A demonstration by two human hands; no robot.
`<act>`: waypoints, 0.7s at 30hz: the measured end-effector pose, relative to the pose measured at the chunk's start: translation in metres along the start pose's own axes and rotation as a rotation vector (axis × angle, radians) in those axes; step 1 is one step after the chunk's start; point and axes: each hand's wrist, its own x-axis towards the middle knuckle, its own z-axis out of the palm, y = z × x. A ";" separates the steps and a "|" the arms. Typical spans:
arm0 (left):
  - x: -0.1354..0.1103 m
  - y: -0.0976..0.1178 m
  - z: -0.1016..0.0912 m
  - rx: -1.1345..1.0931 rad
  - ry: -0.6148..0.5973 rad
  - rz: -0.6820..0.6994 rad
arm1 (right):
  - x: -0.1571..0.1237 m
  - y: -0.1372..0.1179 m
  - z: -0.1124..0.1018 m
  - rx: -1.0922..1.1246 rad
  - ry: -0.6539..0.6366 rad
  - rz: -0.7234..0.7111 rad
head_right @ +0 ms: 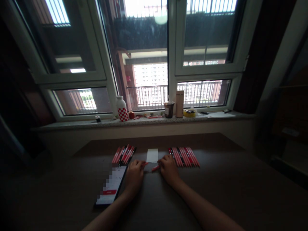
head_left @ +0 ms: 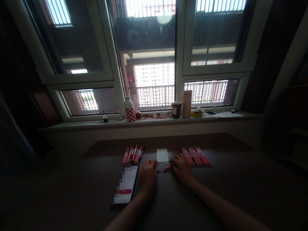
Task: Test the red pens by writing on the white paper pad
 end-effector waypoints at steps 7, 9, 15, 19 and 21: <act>0.000 0.001 0.000 -0.003 -0.009 -0.008 | 0.001 -0.001 -0.002 -0.009 -0.018 0.006; 0.000 0.000 0.000 -0.006 -0.008 -0.007 | 0.000 -0.001 -0.002 0.001 -0.015 0.004; 0.000 0.000 0.000 -0.022 0.013 0.015 | 0.000 0.000 0.000 0.017 0.001 -0.010; 0.001 0.003 -0.001 -0.034 -0.003 0.028 | 0.000 -0.001 0.000 0.010 -0.001 -0.010; 0.001 0.003 -0.001 -0.039 -0.008 0.034 | 0.000 -0.001 -0.001 0.012 -0.006 -0.014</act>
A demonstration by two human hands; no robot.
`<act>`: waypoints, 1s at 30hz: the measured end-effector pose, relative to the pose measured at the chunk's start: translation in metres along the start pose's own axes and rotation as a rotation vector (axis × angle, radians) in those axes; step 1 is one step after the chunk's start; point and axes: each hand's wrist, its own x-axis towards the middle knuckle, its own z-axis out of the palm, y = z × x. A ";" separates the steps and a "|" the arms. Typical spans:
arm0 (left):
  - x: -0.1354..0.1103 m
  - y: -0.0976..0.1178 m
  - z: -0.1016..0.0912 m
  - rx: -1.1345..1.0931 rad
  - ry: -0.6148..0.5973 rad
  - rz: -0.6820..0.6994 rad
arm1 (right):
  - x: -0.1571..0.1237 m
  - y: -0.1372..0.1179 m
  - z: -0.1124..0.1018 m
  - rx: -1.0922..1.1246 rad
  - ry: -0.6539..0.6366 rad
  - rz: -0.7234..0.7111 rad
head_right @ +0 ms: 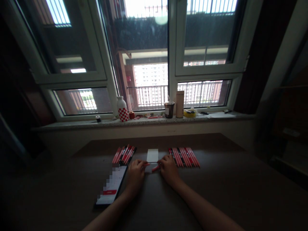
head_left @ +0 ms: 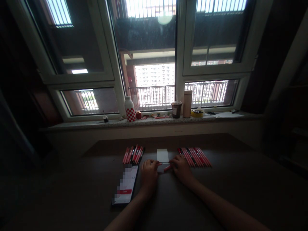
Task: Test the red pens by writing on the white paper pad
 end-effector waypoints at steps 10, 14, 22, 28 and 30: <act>0.000 -0.005 0.007 -0.049 0.002 0.073 | 0.000 0.000 0.000 0.033 0.004 -0.051; 0.000 -0.006 0.009 -0.043 -0.005 0.107 | 0.000 0.001 0.001 0.046 0.016 -0.085; 0.001 -0.006 0.010 -0.047 -0.037 0.128 | 0.000 0.003 0.004 0.103 0.000 -0.132; 0.001 -0.005 0.010 -0.061 -0.035 0.110 | -0.001 0.001 0.002 0.086 -0.001 -0.111; 0.001 -0.006 0.011 -0.057 -0.029 0.107 | -0.001 0.001 0.001 0.070 0.014 -0.084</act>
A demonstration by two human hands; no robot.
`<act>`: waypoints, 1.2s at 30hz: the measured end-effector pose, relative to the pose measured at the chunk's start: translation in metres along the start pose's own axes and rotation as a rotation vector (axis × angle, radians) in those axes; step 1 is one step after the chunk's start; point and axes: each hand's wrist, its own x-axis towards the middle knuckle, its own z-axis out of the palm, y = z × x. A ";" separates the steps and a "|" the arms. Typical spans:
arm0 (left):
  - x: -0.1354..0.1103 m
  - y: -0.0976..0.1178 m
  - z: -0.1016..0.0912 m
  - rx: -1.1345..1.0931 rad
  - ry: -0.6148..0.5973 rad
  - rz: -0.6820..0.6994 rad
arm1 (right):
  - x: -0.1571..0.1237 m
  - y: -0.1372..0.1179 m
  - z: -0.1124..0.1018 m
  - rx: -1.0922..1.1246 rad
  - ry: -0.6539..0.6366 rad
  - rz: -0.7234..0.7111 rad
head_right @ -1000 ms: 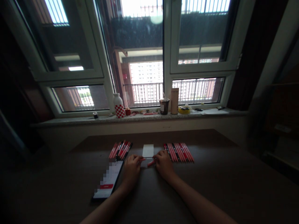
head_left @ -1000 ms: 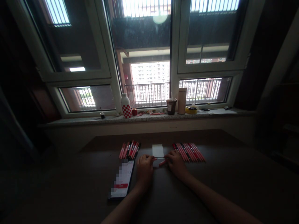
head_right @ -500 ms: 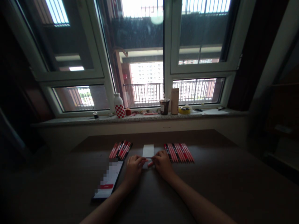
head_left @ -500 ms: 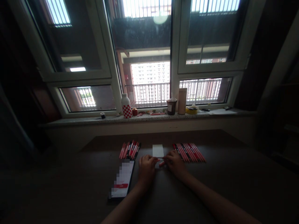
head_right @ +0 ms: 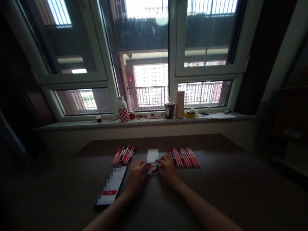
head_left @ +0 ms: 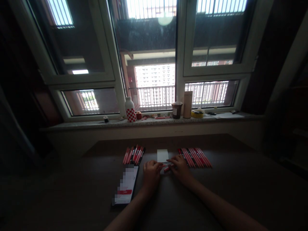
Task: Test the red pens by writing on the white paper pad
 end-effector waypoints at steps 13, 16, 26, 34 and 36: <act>0.000 -0.001 0.001 -0.013 -0.005 0.009 | 0.001 0.003 0.002 0.009 -0.010 -0.017; 0.000 -0.001 0.001 -0.014 0.000 0.014 | 0.000 0.006 0.004 0.023 -0.003 -0.036; 0.000 0.002 -0.003 -0.034 -0.039 -0.003 | 0.000 0.006 0.002 0.020 -0.036 -0.078; -0.001 0.001 -0.002 -0.020 -0.030 -0.018 | 0.001 0.006 0.001 0.021 -0.057 -0.015; -0.001 0.002 -0.003 -0.008 -0.032 -0.029 | 0.001 0.006 0.001 0.016 -0.057 -0.009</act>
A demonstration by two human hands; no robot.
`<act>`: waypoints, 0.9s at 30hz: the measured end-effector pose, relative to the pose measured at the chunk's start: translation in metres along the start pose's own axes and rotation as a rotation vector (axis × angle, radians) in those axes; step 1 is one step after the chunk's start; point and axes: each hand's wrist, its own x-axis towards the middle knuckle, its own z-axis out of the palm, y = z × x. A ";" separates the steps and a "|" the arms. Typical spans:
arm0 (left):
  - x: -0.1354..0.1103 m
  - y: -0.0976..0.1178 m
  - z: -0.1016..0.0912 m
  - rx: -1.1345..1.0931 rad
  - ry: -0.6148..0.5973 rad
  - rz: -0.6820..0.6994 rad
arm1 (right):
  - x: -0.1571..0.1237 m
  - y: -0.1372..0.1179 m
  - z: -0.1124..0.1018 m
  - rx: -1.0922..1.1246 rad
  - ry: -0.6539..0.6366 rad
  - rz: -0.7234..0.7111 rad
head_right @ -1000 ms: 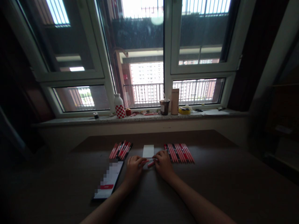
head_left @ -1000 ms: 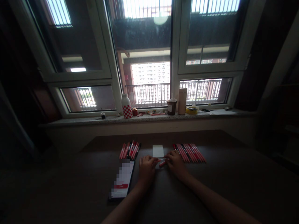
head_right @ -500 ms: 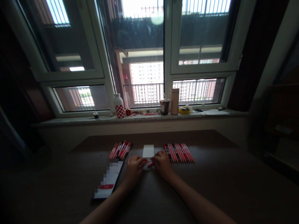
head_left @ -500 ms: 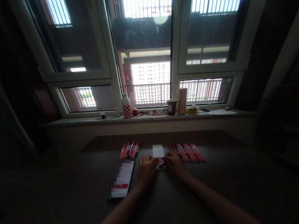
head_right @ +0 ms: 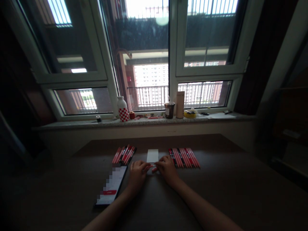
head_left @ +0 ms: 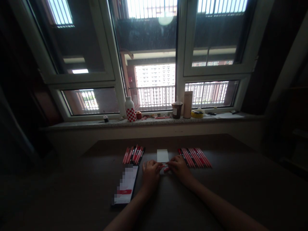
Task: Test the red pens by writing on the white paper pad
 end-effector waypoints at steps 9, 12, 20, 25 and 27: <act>-0.003 0.005 -0.007 0.091 0.043 -0.049 | 0.001 -0.002 -0.001 -0.005 0.002 0.054; -0.004 0.004 -0.007 0.111 0.059 -0.072 | 0.001 -0.004 -0.002 0.004 0.000 0.081; -0.004 0.004 -0.006 0.184 0.103 -0.098 | 0.000 -0.004 -0.002 0.053 -0.016 0.080; -0.005 0.004 -0.006 0.219 0.109 -0.118 | -0.001 -0.003 0.000 0.069 -0.035 0.091; -0.005 0.003 -0.005 0.220 0.107 -0.122 | -0.001 -0.004 -0.001 0.073 -0.042 0.090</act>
